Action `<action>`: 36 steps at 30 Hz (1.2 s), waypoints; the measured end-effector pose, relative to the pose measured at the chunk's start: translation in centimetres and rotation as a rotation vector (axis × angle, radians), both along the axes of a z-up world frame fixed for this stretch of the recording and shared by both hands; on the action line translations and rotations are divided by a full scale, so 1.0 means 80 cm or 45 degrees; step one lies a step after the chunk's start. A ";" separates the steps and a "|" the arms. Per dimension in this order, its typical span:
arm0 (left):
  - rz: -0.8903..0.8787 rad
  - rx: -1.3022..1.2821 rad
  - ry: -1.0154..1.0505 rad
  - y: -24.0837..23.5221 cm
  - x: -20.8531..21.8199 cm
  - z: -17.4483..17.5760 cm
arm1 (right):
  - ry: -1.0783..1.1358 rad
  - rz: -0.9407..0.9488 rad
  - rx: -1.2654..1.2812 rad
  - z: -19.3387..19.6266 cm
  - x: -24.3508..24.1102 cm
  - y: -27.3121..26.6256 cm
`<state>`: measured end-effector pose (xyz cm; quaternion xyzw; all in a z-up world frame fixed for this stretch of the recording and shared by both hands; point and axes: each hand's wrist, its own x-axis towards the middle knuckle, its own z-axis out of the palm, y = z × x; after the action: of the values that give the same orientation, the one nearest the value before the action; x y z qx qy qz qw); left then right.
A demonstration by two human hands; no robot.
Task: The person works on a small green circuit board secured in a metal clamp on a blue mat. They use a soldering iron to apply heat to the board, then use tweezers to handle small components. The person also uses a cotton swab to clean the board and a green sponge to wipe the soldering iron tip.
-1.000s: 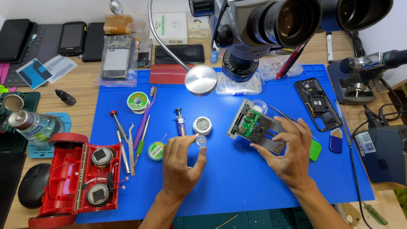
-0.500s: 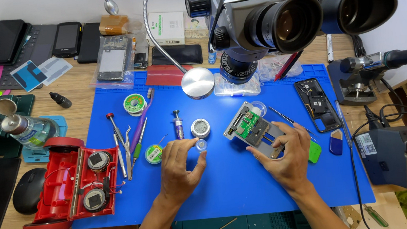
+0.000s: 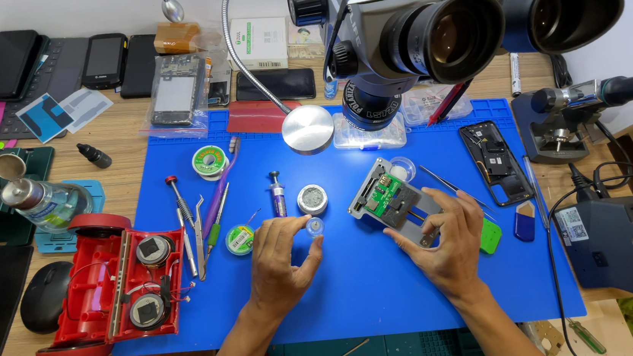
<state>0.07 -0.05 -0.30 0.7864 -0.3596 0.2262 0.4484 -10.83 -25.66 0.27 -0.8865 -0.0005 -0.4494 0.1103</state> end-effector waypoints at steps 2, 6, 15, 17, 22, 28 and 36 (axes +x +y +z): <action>0.004 -0.001 -0.005 0.000 0.000 0.000 | -0.006 -0.002 -0.023 -0.001 0.000 -0.001; -0.004 -0.010 0.002 0.000 0.000 0.000 | -0.018 0.007 -0.048 -0.002 0.000 -0.002; -0.006 -0.019 0.013 0.000 -0.001 0.000 | -0.011 0.032 -0.008 0.002 0.000 0.001; -0.006 -0.023 0.020 0.000 0.000 -0.001 | -0.013 0.035 0.007 0.003 0.000 0.002; -0.009 -0.026 0.006 0.000 -0.001 0.003 | -0.007 0.053 0.072 0.007 0.002 0.005; -0.006 -0.027 0.004 0.000 -0.001 0.001 | -0.021 0.051 0.017 0.002 0.002 0.002; -0.014 -0.031 -0.010 0.000 0.000 0.000 | -0.013 0.064 -0.027 0.002 0.000 0.000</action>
<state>0.08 -0.02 -0.31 0.7780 -0.3630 0.2312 0.4578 -10.81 -25.63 0.41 -0.8851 -0.0281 -0.4508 0.1124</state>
